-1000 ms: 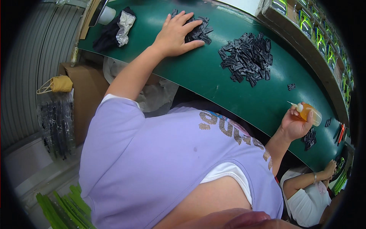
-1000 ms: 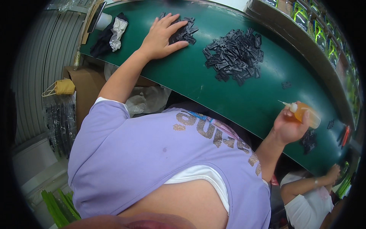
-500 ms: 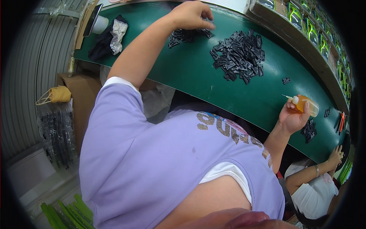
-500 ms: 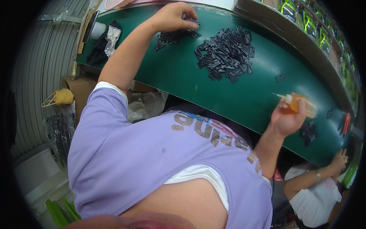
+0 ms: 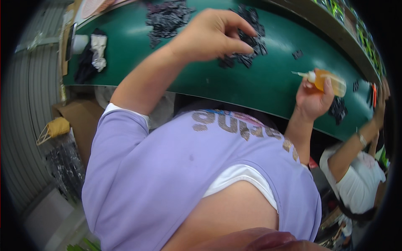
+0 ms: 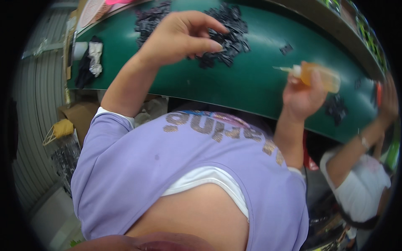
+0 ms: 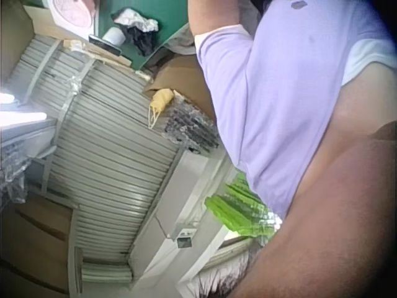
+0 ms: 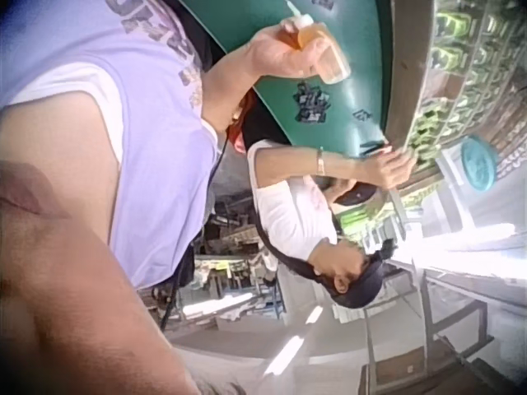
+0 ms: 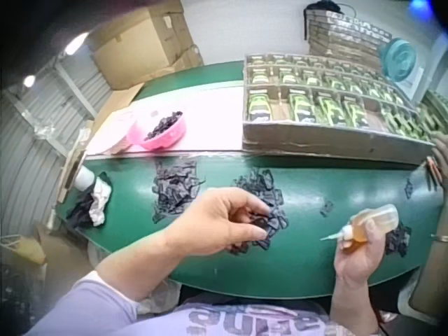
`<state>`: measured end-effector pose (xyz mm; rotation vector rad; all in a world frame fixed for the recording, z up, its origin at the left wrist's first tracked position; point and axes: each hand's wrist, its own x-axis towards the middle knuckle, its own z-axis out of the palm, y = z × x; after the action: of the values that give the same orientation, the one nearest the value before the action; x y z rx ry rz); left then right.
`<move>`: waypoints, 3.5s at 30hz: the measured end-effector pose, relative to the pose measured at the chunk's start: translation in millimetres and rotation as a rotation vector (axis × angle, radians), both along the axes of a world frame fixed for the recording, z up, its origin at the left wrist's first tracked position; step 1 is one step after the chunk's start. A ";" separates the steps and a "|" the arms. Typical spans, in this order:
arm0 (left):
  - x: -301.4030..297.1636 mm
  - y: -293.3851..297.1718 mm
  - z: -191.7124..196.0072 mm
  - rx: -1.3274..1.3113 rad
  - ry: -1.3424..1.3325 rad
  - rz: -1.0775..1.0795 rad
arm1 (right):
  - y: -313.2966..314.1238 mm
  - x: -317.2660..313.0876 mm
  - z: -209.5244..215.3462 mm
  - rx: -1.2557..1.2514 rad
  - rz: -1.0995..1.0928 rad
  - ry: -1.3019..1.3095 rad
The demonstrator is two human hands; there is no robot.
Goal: The person picks up small plastic components by hand, applies adhesive to each piece using a squeeze bottle, and places them onto the workbench.
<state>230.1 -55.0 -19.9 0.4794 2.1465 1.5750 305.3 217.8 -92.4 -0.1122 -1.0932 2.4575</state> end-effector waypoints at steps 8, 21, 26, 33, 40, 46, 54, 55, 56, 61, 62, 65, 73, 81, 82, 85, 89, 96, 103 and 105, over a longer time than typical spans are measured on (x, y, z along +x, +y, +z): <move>33.6 72.6 -52.1 0.282 -0.505 0.009 | -23.1 0.6 14.6 0.300 -0.120 0.168; 35.7 73.1 -54.7 0.239 -0.466 -0.007 | -22.8 8.4 7.7 0.609 -0.111 0.112; 35.8 72.6 -56.7 0.233 -0.458 -0.008 | -23.0 8.2 6.3 0.593 -0.116 0.122; 36.0 72.9 -56.9 0.224 -0.433 -0.022 | -25.4 8.7 8.8 0.591 -0.119 0.125; 36.2 72.2 -57.1 0.227 -0.419 -0.026 | -27.2 7.9 11.0 0.647 -0.129 0.108; 36.5 73.2 -57.0 0.242 -0.434 0.005 | -20.6 8.2 11.3 0.521 -0.153 0.138; 34.3 72.4 -54.6 0.232 -0.453 0.006 | -29.1 13.6 11.3 0.563 0.043 0.143; 34.1 72.1 -55.2 0.227 -0.446 -0.001 | -29.6 13.7 11.0 0.562 0.045 0.142; 34.1 71.9 -55.7 0.226 -0.447 0.002 | -30.2 13.7 10.9 0.581 0.044 0.144; 34.3 72.3 -57.6 0.221 -0.421 -0.007 | -29.4 14.3 11.4 0.602 0.046 0.132; 34.6 72.3 -57.4 0.222 -0.422 -0.007 | -29.1 14.2 10.7 0.599 0.048 0.140; 35.2 72.6 -57.1 0.212 -0.412 -0.003 | -28.6 14.5 8.9 0.589 0.057 0.145; 34.8 73.6 -57.5 0.203 -0.388 -0.008 | -30.2 14.5 8.4 0.640 0.055 0.111; 39.4 77.1 -56.6 0.215 -0.330 0.015 | 1.7 3.1 6.1 0.244 -0.137 0.113; 38.5 81.5 -52.1 0.191 -0.254 0.000 | 5.6 2.2 7.3 0.090 -0.174 0.101; 22.2 94.1 -42.8 0.040 0.052 0.031 | 5.3 -4.8 3.2 0.023 -0.127 0.101; -11.5 122.2 -69.3 -0.205 0.584 0.064 | 15.9 -4.8 -5.5 -0.118 -0.016 0.133; -3.4 64.9 -42.5 -0.214 0.764 0.185 | 14.9 6.6 3.1 -0.008 -0.050 0.037; -105.0 -79.0 -26.8 -0.817 0.530 0.542 | 2.4 -1.8 11.7 0.003 0.023 0.032; -108.5 -91.9 -26.1 -0.693 0.485 0.392 | 2.0 -1.4 12.1 0.009 0.029 0.030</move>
<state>121.6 -146.9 -46.0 0.2211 3.1062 0.8021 303.9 219.8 -80.3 -0.0575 -1.1004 2.4718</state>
